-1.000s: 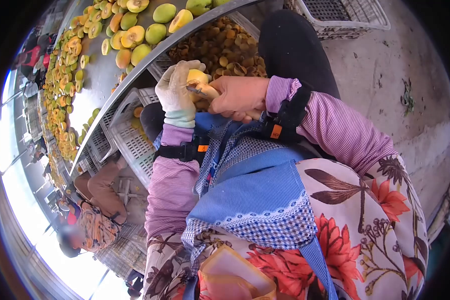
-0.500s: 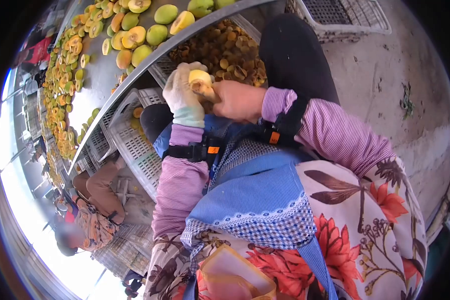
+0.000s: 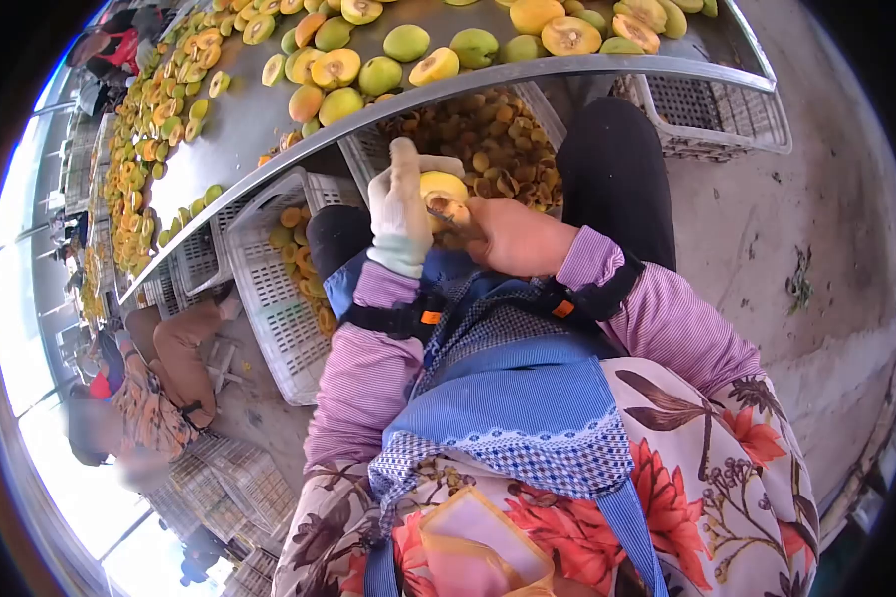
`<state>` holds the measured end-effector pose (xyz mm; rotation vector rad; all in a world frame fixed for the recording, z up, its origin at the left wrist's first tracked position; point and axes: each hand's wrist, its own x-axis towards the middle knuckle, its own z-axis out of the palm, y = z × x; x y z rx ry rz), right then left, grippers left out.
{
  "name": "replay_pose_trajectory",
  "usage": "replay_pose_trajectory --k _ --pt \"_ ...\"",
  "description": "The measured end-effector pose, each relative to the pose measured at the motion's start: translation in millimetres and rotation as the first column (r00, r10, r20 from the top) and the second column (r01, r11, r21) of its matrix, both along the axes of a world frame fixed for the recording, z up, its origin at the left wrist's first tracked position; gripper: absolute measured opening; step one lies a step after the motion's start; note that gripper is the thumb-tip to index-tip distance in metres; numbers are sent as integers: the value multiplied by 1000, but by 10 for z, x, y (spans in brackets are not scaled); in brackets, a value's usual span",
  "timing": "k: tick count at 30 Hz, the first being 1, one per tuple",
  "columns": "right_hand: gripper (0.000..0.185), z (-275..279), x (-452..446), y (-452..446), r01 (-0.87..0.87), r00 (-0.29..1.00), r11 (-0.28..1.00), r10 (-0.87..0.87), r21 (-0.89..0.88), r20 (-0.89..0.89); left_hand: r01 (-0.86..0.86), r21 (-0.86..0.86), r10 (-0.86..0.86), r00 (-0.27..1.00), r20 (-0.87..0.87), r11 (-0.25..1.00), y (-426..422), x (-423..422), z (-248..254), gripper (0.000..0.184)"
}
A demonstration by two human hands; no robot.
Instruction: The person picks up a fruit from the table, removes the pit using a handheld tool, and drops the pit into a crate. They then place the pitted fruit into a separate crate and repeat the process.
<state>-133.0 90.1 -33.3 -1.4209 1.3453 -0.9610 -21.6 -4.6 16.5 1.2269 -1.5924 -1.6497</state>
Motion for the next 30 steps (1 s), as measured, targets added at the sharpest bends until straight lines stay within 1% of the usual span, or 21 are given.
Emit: replay_pose_trajectory --k 2,3,4,5,7,8,9,10,11,12,15,16,18,19,20,23,24,27,28,29,30 --pt "25 100 10 14 -10 997 996 3 88 79 125 64 -129 990 60 990 -120 10 -25 63" --pt "22 160 -10 12 -45 982 966 -4 254 189 188 96 -196 977 88 978 -188 -9 -45 62" --pt "19 336 -40 4 -98 955 906 -31 411 295 217 97 -228 967 115 971 -233 -43 -57 60" --pt "17 427 -55 -4 -166 918 819 -74 548 389 241 90 -251 960 121 966 -267 -70 -74 59" --pt "14 399 -85 -25 -268 778 771 -181 578 601 286 74 -293 946 135 955 -311 -98 -92 58" --pt "14 393 -113 -38 -318 689 749 -239 582 684 239 111 -245 969 44 965 -322 -89 -114 56" --pt "13 401 -133 -30 -354 646 739 -250 573 721 129 113 -116 986 -117 985 -259 -95 -132 55" --pt "13 415 -154 -27 -388 601 732 -260 560 756 21 130 16 962 -273 991 -147 -111 -138 54" --pt "12 429 -170 -34 -419 553 727 -271 544 788 -82 162 143 897 -419 983 -70 -97 -146 53" --pt "12 437 -172 -34 -445 534 723 -260 529 804 -12 -65 -17 902 -432 998 -27 -15 -230 47" --pt "11 464 -106 12 -410 703 747 -108 524 703 -82 182 143 925 -352 980 57 104 -206 41" --pt "11 476 -86 21 -411 714 741 -100 531 693 -46 168 103 932 -347 985 54 128 -189 37" --pt "12 500 -84 24 -406 739 735 -86 543 668 84 53 -67 963 -262 995 -4 183 -167 36" --pt "13 484 -87 26 -449 698 709 -102 544 709 155 -1 -152 965 -213 988 -34 216 -134 36" --pt "14 452 -100 26 -489 655 684 -122 541 746 252 13 -246 954 -174 968 -63 243 -61 32" --pt "15 355 -157 -1 -599 528 623 -165 503 833 406 -167 -415 909 -24 899 -164 218 -26 18" --pt "16 342 -164 -2 -633 484 606 -177 482 857 430 -199 -440 898 -10 881 -183 209 -24 13" --pt "14 359 -184 17 -634 465 621 -171 461 869 498 -514 -530 843 97 698 -243 186 -1 15" --pt "13 379 -182 6 -572 542 650 -157 500 826 393 -387 -423 906 8 834 -194 164 1 17" --pt "12 403 -156 -6 -510 612 680 -144 527 778 273 -240 -295 954 -59 931 -99 130 -3 20" --pt "11 425 -121 -24 -443 675 712 -135 544 726 150 -82 -158 982 -103 985 -51 102 -11 24"
